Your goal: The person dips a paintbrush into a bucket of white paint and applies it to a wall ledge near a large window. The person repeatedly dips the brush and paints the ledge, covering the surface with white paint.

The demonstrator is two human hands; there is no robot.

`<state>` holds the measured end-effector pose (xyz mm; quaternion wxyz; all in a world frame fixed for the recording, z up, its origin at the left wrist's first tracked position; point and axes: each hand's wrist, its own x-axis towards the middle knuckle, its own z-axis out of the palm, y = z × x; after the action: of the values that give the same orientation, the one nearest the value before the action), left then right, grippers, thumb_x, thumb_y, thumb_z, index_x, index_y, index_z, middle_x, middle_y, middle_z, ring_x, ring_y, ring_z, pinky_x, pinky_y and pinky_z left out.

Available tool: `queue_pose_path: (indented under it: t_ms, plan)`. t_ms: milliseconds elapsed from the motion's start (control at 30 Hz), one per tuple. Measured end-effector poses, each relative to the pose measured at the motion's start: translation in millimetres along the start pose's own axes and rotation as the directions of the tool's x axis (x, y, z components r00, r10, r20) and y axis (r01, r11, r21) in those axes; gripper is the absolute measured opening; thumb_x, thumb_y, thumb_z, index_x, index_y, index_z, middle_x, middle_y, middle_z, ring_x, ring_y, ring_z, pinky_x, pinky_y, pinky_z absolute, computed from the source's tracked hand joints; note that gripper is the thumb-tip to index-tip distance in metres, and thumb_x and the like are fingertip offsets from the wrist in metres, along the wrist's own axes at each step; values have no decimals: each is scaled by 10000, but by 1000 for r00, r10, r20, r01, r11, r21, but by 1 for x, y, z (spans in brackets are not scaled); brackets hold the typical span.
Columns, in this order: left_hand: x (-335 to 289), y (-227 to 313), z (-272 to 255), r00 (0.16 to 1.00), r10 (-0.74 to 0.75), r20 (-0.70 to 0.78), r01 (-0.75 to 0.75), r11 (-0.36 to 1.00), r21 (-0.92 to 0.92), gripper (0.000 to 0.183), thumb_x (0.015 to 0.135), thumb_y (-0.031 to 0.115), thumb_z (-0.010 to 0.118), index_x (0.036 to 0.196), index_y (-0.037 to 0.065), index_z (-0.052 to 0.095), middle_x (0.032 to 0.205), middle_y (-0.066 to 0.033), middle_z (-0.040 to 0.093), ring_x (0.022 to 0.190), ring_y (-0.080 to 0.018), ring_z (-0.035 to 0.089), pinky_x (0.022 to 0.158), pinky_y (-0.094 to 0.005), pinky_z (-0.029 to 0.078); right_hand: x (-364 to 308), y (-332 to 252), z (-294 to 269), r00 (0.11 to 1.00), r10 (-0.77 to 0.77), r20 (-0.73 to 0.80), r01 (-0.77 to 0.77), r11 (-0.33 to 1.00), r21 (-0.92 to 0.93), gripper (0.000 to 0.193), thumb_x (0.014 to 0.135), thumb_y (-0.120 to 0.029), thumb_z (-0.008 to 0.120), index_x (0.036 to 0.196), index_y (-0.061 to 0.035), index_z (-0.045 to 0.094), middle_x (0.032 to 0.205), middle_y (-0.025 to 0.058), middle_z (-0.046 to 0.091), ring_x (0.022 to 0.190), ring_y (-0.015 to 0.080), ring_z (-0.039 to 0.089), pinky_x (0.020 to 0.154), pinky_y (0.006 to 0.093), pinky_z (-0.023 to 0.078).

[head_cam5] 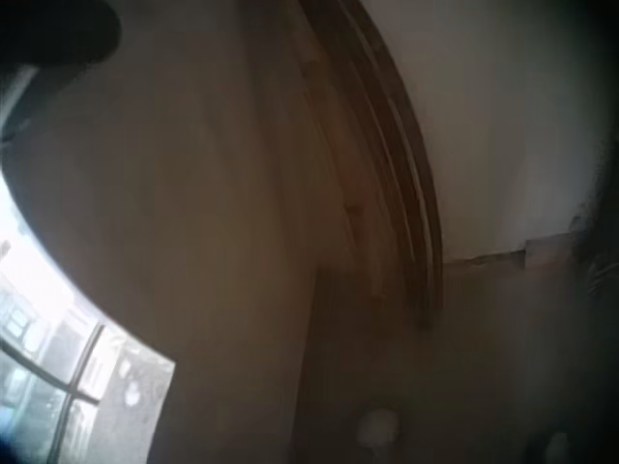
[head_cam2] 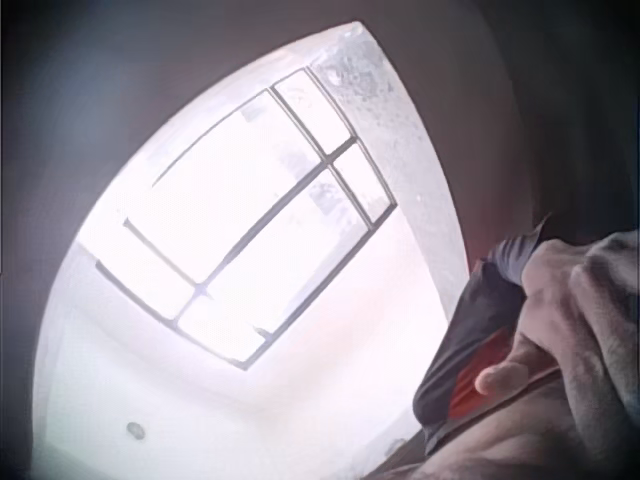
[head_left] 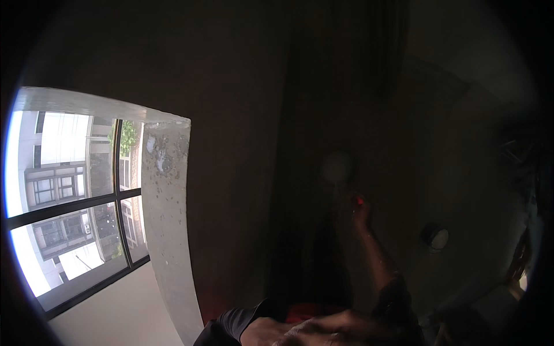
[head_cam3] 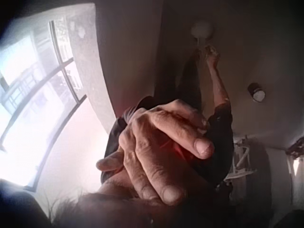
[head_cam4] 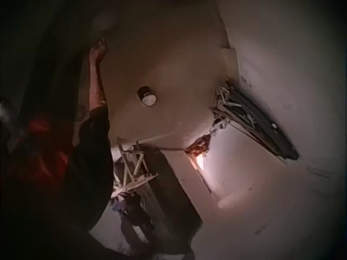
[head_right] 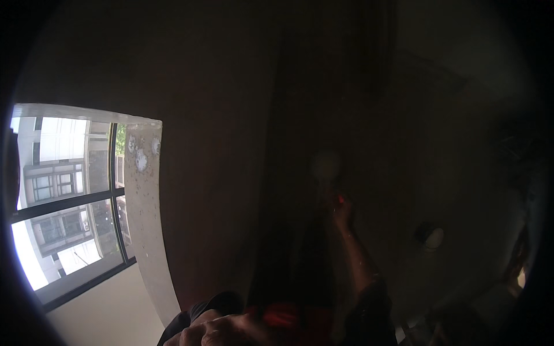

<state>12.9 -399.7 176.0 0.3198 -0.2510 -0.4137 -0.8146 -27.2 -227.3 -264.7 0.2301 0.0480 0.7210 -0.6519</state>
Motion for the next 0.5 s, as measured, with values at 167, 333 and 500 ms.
queue_pose_path:
  t_ms: [167, 333, 500]
  plan:
    - [-92, -67, -60, 895, -381, -231, 428, 880, 204, 613, 1021, 480, 228, 1201, 62, 637, 1254, -134, 615, 1244, -417, 479, 1011, -550, 334, 64, 83, -16, 926, -317, 204, 377, 749, -546, 207, 959, -166, 562, 1050, -13, 666, 962, 140, 686, 889, 230, 656, 829, 350, 517]
    - [-273, -92, -115, 62, -667, -743, 956, -174, 236, 553, 999, 387, 405, 1408, 15, 389, 1373, -193, 498, 1304, -350, 444, 1073, -481, 335, 138, 139, -12, 899, -437, 40, 404, 788, -464, 200, 939, -140, 580, 1048, 17, 641, 898, 154, 682, 812, 229, 674, 722, 327, 529]
    - [-426, -63, -100, -541, -387, -746, 530, -846, 55, 773, 930, 441, 516, 1491, 44, 161, 1418, -264, 378, 1277, -463, 409, 1034, -545, 352, 203, 159, -2, 967, -253, -18, 230, 905, -357, 200, 935, -142, 618, 1027, 34, 646, 969, 136, 687, 829, 159, 659, 721, 305, 543]
